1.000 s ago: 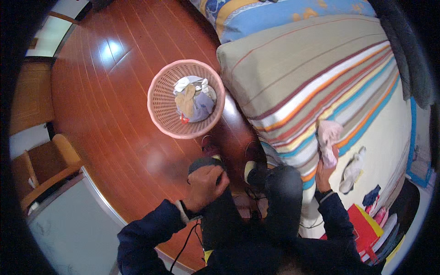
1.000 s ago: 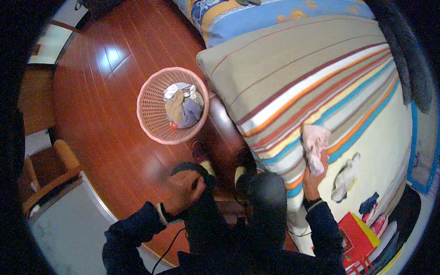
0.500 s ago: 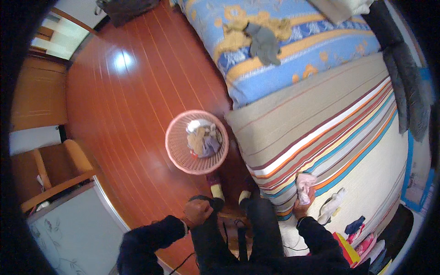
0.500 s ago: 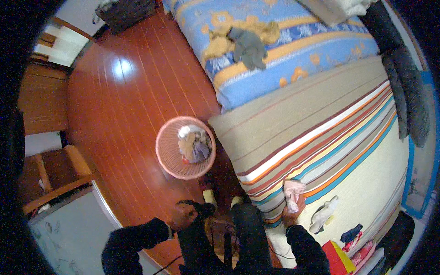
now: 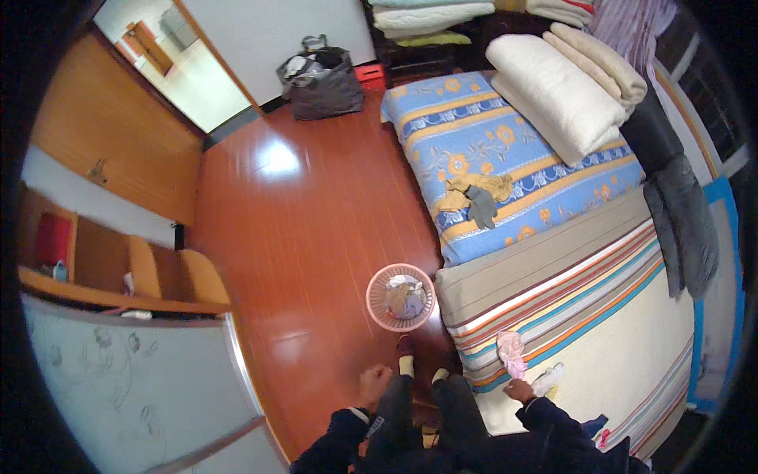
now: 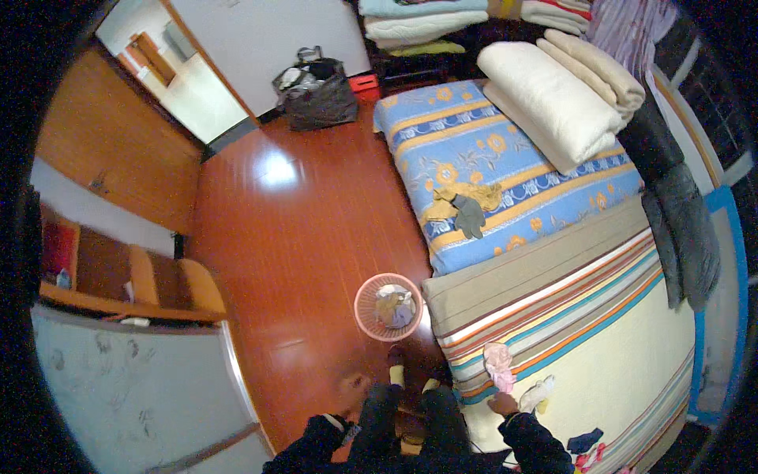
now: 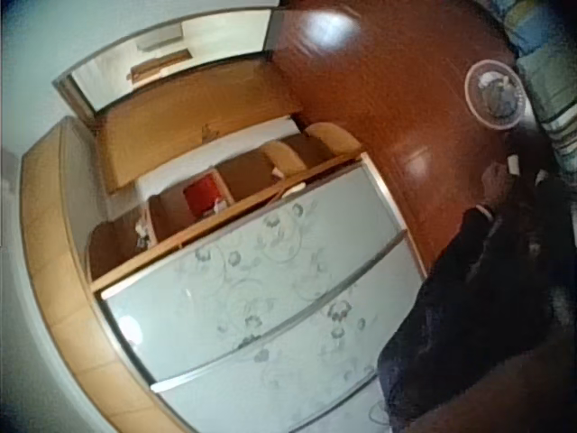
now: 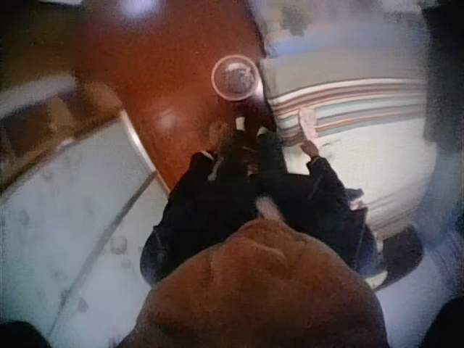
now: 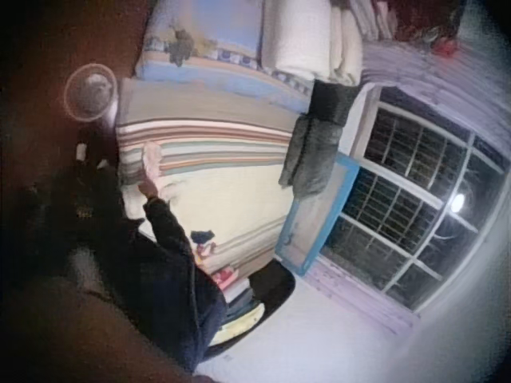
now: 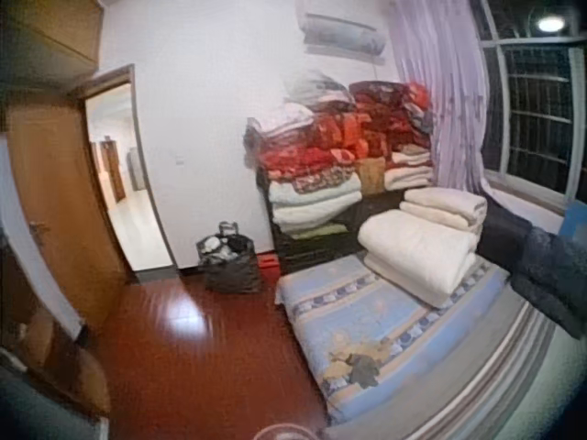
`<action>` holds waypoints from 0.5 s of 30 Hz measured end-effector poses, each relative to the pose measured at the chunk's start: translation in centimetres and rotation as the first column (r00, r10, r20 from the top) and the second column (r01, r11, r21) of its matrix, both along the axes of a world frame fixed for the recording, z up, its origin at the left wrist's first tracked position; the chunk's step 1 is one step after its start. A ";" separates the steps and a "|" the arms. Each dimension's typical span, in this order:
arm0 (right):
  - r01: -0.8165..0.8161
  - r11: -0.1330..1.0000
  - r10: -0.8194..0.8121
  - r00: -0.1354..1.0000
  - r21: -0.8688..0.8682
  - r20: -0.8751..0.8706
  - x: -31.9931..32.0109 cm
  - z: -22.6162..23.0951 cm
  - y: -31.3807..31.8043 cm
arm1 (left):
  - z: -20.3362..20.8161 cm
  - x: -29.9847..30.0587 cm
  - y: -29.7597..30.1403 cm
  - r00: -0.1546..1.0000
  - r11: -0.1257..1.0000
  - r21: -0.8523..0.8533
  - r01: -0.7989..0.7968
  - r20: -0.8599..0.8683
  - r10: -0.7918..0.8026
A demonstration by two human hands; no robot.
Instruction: The person sits on the floor and folds various garments including socks, underwear, a shirt, and pants. They place folded items into a pink laundry basket and continue folding remaining clothes on the bed.
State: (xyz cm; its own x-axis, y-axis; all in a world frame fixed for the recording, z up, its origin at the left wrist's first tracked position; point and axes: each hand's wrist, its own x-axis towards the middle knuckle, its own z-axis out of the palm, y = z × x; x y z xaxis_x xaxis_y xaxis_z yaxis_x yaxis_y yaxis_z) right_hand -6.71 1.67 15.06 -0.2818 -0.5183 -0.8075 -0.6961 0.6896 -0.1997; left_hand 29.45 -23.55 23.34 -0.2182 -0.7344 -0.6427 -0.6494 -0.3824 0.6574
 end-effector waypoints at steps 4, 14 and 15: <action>-0.079 0.964 0.164 0.928 -0.255 0.335 4.5 6.3 -2.5 | 16.2 2.7 -5.0 0.796 0.859 -0.058 -0.509 -0.411 0.444; -0.240 0.923 0.324 0.906 -0.301 0.272 11.0 12.2 -16.4 | 46.3 16.8 -10.7 0.580 0.052 -0.588 -0.807 -0.806 -0.113; -0.293 0.885 0.381 0.903 -0.362 0.199 11.6 12.5 -18.0 | 46.7 18.3 -11.9 0.623 0.043 -0.633 -0.773 -0.770 -0.142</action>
